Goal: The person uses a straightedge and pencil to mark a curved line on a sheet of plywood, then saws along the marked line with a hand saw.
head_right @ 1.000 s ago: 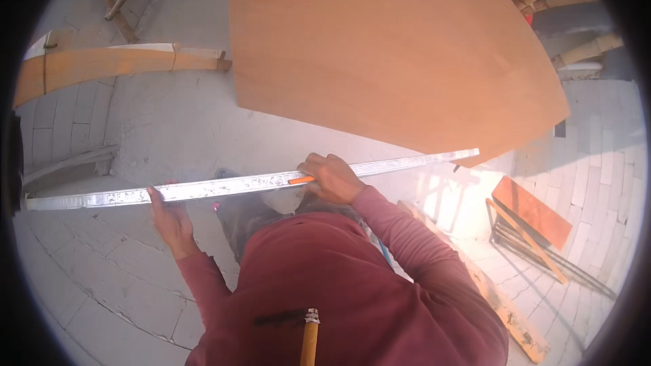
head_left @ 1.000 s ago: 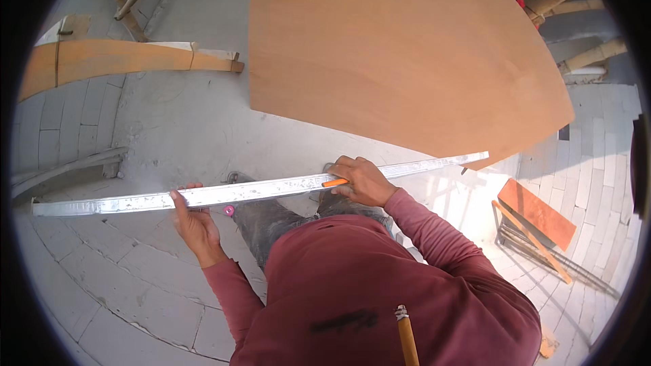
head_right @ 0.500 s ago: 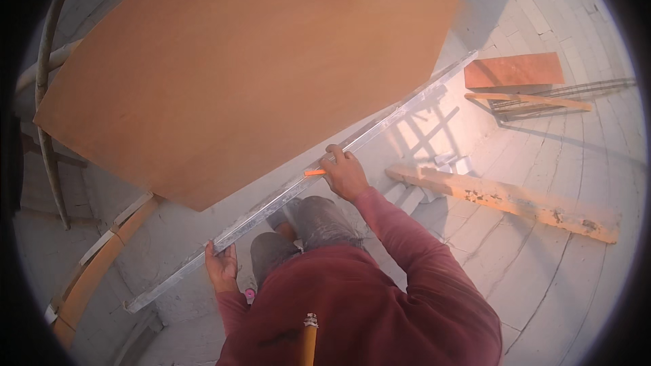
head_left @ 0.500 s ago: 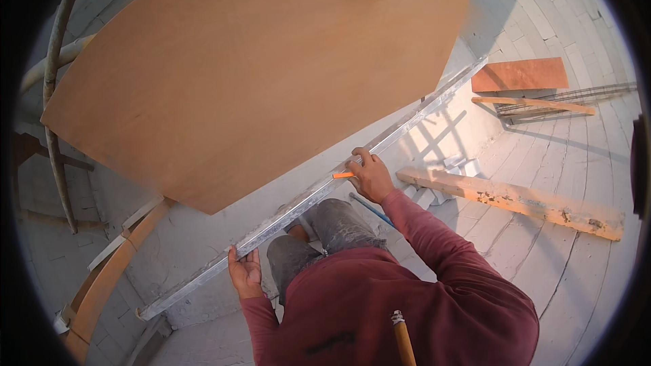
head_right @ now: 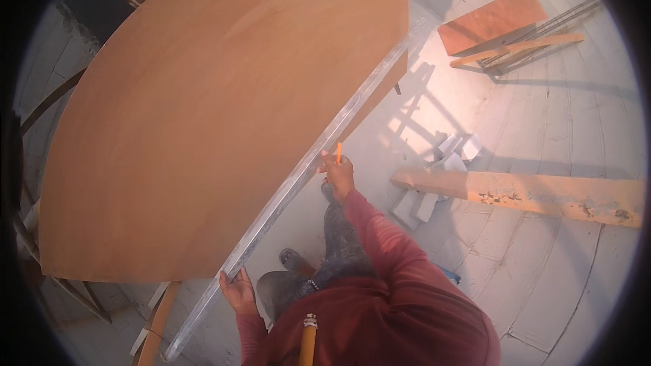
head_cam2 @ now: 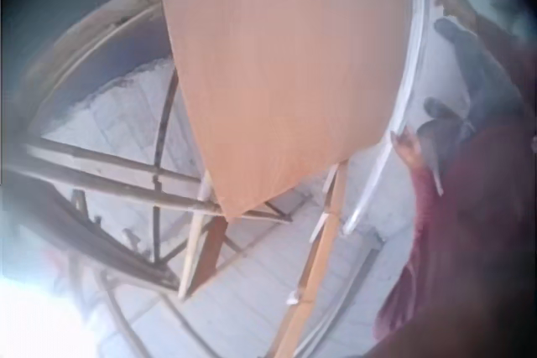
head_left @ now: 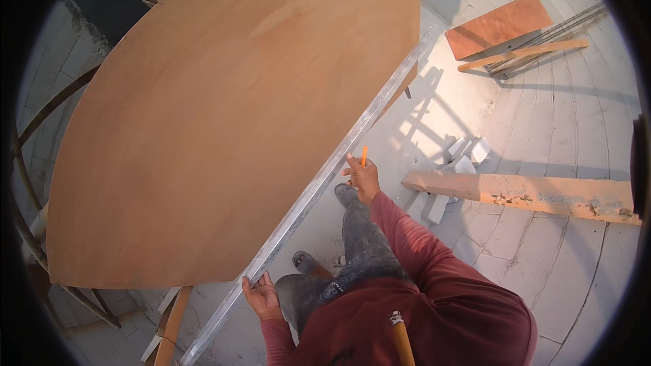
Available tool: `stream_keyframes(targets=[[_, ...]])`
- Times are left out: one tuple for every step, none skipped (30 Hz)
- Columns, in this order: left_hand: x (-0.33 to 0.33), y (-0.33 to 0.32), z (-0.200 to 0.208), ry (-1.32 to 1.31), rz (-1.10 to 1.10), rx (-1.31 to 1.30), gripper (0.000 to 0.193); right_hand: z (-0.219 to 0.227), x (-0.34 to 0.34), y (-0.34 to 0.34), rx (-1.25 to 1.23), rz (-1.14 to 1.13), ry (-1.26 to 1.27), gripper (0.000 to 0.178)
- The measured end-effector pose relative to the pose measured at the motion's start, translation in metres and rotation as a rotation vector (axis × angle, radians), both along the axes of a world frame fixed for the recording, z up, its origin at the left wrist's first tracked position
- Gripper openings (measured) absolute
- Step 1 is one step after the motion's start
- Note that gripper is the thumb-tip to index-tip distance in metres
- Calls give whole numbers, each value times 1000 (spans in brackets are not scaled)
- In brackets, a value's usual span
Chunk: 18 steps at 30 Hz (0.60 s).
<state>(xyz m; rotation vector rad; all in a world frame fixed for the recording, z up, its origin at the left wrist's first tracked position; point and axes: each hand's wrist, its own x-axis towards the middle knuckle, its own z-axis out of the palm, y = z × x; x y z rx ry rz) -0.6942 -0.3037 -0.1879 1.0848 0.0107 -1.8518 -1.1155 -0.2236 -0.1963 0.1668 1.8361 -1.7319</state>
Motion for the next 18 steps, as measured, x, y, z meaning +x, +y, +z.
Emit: stream_keyframes(targets=[[-16,-4,-3,-1,11,-15,40,-11,-17,-8,-14,6,-38,46],[-35,-9,-7,-2,22,-30,40,-22,-34,-18,-29,12,-74,44],[-45,-9,-10,-10,16,-29,40,-31,-45,-23,-41,38,2,41],[-56,-9,-14,-10,10,-35,40,-39,-57,-26,-40,31,-6,41],[-67,-9,-19,-10,2,-40,40,-48,-71,-27,-50,50,13,39],[-81,-11,-26,-11,-6,-44,40,-54,-89,-31,-64,69,39,37],[-95,-13,-33,-26,-19,-91,41,-60,-108,-33,-52,78,60,35],[-109,-16,-42,-41,-33,-137,42,-68,-126,-37,-54,68,58,35],[-130,-23,-49,-40,-44,-139,42,-79,-144,-41,-74,46,37,35],[-149,-30,-55,-81,-63,-190,45,-91,-160,-46,-93,23,15,34],[-165,-37,-61,-122,-82,-241,47,-103,-175,-50,-94,10,15,34],[-176,-43,-71,-123,-85,-245,47,-107,-186,-58,-112,-8,-17,33],[-187,-52,-82,-138,-117,-282,52,-112,-197,-66,-135,-33,-45,31],[-195,-61,-93,-153,-148,-320,57,-121,-206,-73,-143,-42,-42,31],[-199,-71,-105,-148,-159,-336,57,-131,-214,-82,-163,-25,-20,32],[-204,-73,-122,-168,-172,-341,62,-142,-222,-85,-170,-5,10,33],[-207,-73,-141,-190,-185,-345,67,-152,-229,-86,-172,-13,22,33],[-209,-84,-153,-182,-196,-368,67,-158,-231,-96,-172,-2,64,35]])
